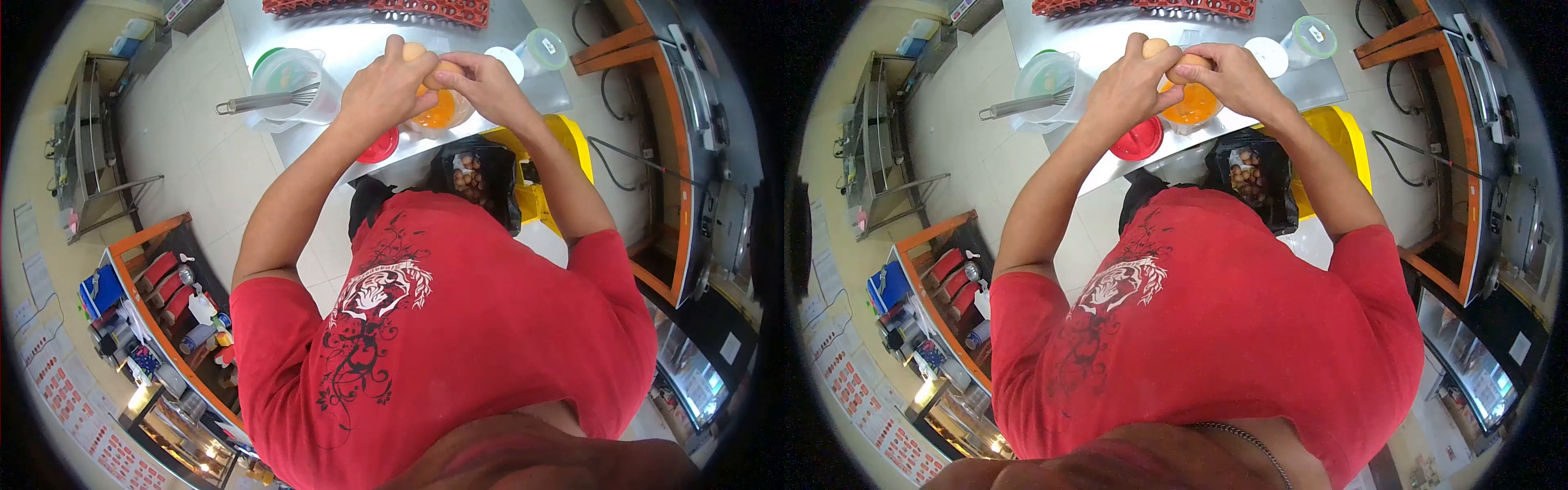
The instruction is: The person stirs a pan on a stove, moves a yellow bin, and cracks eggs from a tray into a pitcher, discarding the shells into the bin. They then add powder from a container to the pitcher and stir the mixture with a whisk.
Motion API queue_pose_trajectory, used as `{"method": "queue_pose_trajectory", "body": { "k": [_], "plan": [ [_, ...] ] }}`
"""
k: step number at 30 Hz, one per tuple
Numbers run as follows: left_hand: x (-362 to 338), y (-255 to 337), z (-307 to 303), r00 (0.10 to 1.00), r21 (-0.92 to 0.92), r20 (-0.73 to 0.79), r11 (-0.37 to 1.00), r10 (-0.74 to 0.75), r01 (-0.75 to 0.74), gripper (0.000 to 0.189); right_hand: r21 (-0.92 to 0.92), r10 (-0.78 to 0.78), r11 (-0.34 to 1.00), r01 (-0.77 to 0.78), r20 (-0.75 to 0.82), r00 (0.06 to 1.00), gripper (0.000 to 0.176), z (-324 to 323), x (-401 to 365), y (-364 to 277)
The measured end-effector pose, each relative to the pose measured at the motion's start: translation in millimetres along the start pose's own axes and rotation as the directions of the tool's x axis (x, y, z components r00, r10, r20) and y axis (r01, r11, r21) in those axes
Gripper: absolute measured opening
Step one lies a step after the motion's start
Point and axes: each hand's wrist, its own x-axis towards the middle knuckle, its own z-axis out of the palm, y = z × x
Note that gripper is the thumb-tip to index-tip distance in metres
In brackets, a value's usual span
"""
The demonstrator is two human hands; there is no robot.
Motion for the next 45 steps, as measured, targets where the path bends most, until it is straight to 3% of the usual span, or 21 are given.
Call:
{"method": "queue_pose_trajectory", "body": {
  "k": [5,8,11,14,17,19,20,23,26,27,30,33,36,39,42,45],
  "plan": [
    [1.1,-1.7,-0.1,0.998,0.017,0.042,0.999,0.038,-0.039,0.049,-0.21,0.021,0.978,0.0,0.098,0.995,0.05,-17.9,-3.3,-29.0],
    [4.1,-0.5,-4.8,0.997,0.04,0.071,0.999,0.028,-0.031,0.048,-0.104,-0.142,0.985,0.14,-0.01,0.99,0.045,-8.5,-1.4,-9.4],
    [4.8,2.7,-8.3,0.997,0.02,0.012,0.997,0.072,-0.072,0.047,0.025,-0.085,0.996,0.085,-0.002,0.996,0.041,-10.8,-5.0,-9.6],
    [-0.6,11.1,-23.1,0.997,-0.073,-0.021,0.995,0.073,-0.074,0.046,0.247,-0.011,0.969,-0.015,0.102,0.995,0.038,-28.4,-25.4,-9.8],
    [-8.1,3.2,-25.1,0.995,-0.272,-0.099,0.962,-0.007,-0.021,0.046,0.133,-0.027,0.991,-0.005,0.235,0.972,0.041,-61.1,-69.7,-2.0],
    [-13.7,-1.5,-22.9,0.985,-0.494,-0.136,0.869,-0.109,0.028,0.049,0.141,0.075,0.979,-0.147,0.423,0.903,0.045,-69.9,-96.8,10.3],
    [-15.9,-2.4,-19.7,0.975,-0.597,-0.145,0.801,-0.167,0.049,0.052,-0.034,0.163,0.986,-0.165,0.446,0.88,0.048,-69.7,-107.9,16.7],
    [-13.6,2.5,-1.3,0.967,-0.813,-0.09,0.578,-0.24,0.068,0.049,-0.411,0.038,0.911,0.028,0.151,0.988,0.054,-57.5,-117.5,46.9],
    [1.1,22.9,7.6,0.981,-0.85,0.064,0.505,-0.185,0.15,0.044,-0.184,-0.285,0.946,0.266,-0.09,0.954,0.054,-44.0,-86.4,-7.5],
    [7.9,29.4,11.1,0.985,-0.843,0.088,0.515,-0.152,0.155,0.044,-0.121,-0.378,0.925,0.36,-0.178,0.909,0.054,-37.9,-80.2,-19.8],
    [26.2,44.6,10.9,0.982,-0.782,0.172,0.596,-0.077,0.184,0.045,-0.187,-0.505,0.861,0.473,-0.208,0.837,0.054,-30.5,-57.5,-6.6],
    [30.5,42.1,24.4,0.989,-0.847,0.125,0.511,-0.077,0.147,0.035,-0.195,-0.474,0.877,0.438,-0.213,0.854,0.052,-36.0,-49.6,2.1],
    [24.4,28.4,16.5,0.976,-0.819,0.056,0.549,-0.211,0.166,0.038,-0.265,-0.562,0.824,0.501,-0.277,0.779,0.05,-37.0,-44.4,18.7],
    [16.2,12.7,11.0,0.966,-0.733,-0.023,0.662,-0.258,0.159,0.039,-0.465,-0.441,0.82,0.333,-0.143,0.886,0.048,-32.9,-40.7,43.8],
    [10.6,6.2,9.3,0.972,-0.55,-0.161,0.834,-0.172,0.056,0.04,-0.38,-0.509,0.834,0.401,-0.244,0.826,0.045,-34.6,-43.2,36.0],
    [4.4,9.0,13.5,0.977,-0.314,-0.207,0.949,-0.042,-0.026,0.043,-0.401,-0.398,0.856,0.327,-0.106,0.911,0.042,-33.4,-36.3,43.0]
  ]
}}
